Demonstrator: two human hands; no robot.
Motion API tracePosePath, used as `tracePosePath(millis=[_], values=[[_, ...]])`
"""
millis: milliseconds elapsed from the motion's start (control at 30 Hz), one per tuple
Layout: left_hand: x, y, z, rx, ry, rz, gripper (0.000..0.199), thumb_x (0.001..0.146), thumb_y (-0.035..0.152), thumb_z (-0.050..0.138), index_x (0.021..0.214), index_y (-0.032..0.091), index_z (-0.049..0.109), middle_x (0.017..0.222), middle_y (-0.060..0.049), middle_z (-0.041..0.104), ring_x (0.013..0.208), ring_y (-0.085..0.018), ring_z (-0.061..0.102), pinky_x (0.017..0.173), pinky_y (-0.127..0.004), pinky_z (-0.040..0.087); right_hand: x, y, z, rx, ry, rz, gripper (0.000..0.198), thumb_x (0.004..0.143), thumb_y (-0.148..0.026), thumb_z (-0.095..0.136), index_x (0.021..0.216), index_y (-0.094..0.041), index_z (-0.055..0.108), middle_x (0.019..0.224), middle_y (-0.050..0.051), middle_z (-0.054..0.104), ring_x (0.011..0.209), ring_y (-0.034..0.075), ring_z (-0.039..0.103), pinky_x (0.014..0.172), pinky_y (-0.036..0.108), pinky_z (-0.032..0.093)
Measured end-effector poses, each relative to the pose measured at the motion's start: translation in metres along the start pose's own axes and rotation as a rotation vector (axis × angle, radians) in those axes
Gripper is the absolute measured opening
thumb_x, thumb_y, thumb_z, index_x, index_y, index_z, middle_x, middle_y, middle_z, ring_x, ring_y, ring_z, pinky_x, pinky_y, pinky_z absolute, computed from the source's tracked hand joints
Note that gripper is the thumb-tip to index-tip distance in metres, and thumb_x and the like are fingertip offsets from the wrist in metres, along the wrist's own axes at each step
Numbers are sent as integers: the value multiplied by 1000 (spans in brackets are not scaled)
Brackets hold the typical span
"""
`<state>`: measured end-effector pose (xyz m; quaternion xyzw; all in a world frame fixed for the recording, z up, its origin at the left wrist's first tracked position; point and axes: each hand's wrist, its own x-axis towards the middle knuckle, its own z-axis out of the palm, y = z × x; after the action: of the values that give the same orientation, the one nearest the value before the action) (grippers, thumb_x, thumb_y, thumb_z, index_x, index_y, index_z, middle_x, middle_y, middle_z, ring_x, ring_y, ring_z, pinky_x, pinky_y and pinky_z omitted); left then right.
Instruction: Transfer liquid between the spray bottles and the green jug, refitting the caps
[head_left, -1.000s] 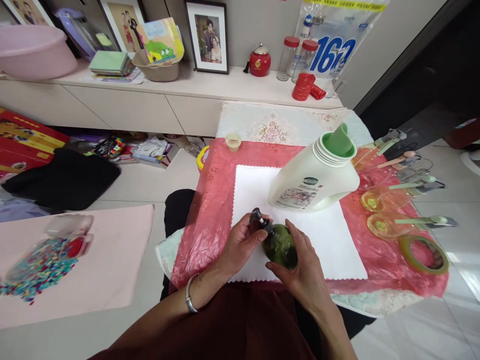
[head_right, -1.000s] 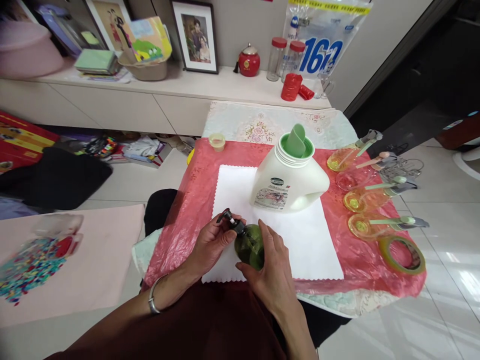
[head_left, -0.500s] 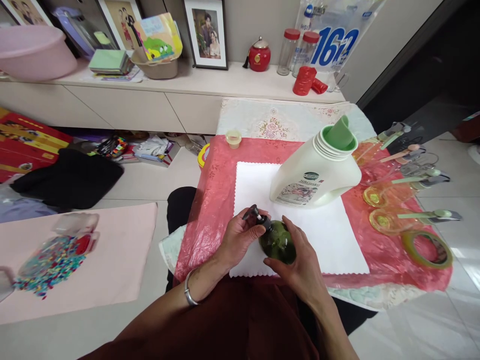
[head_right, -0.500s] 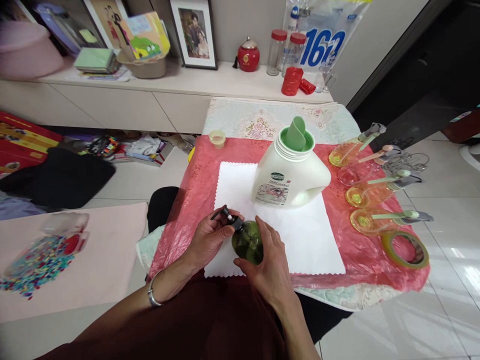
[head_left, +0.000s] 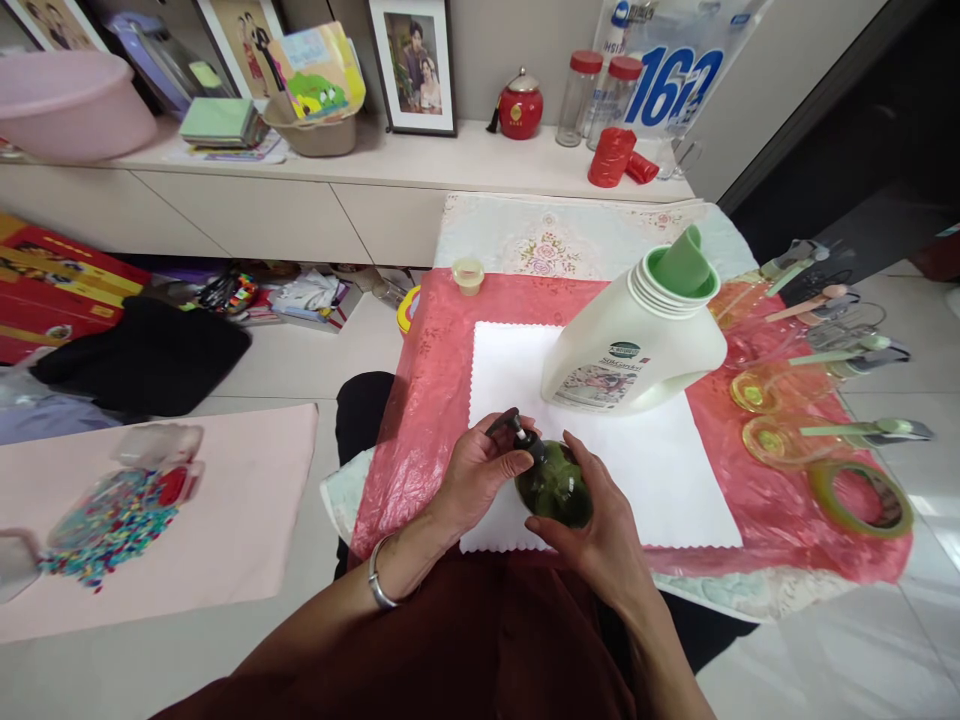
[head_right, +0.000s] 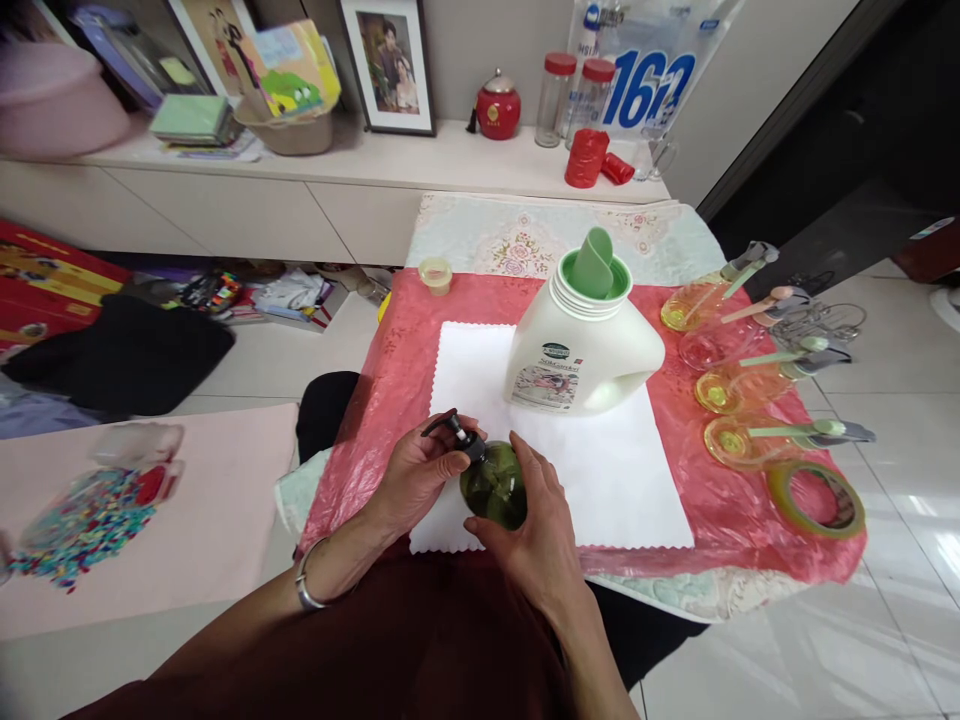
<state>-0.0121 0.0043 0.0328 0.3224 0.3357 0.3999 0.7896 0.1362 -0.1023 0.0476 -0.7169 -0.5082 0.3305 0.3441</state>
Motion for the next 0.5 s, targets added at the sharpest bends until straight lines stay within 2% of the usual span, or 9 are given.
tracePosePath(millis=[133, 233, 300, 400, 500], values=[[-1, 0, -2, 2, -82, 23, 44, 69, 34, 91, 106, 20, 73, 101, -7, 76, 100, -22, 69, 98, -37, 50, 1, 3, 2, 66, -16, 36, 92, 75, -40, 81, 155, -27, 37, 142, 7, 49, 128, 25, 52, 112, 45, 47], [-3, 0, 0, 17, -113, 23, 40, 75, 38, 87, 107, 20, 74, 107, -9, 76, 104, -22, 68, 97, -36, 50, 1, 3, 2, 84, -14, 43, 93, 75, -41, 82, 155, -29, 36, 141, 5, 50, 127, 24, 52, 111, 44, 48], [-3, -1, 2, 6, -81, 46, 41, 70, 37, 91, 104, 21, 74, 108, -7, 74, 103, -20, 66, 93, -33, 50, 0, 2, 2, 86, -14, 29, 93, 75, -40, 82, 155, -30, 36, 141, 5, 49, 128, 23, 52, 111, 44, 47], [-3, -1, 3, -12, -5, 37, 43, 60, 33, 97, 95, 21, 75, 99, -2, 72, 92, -15, 65, 85, -27, 50, 0, 0, 1, 99, -24, 2, 91, 76, -39, 81, 155, -30, 37, 143, 5, 49, 130, 23, 51, 113, 43, 47], [-2, 1, 2, -16, -4, 4, 42, 60, 30, 97, 94, 20, 75, 97, -1, 72, 90, -14, 64, 85, -26, 50, -1, 0, 1, 116, -31, -2, 90, 76, -39, 81, 154, -32, 37, 143, 3, 48, 132, 22, 49, 114, 44, 46]])
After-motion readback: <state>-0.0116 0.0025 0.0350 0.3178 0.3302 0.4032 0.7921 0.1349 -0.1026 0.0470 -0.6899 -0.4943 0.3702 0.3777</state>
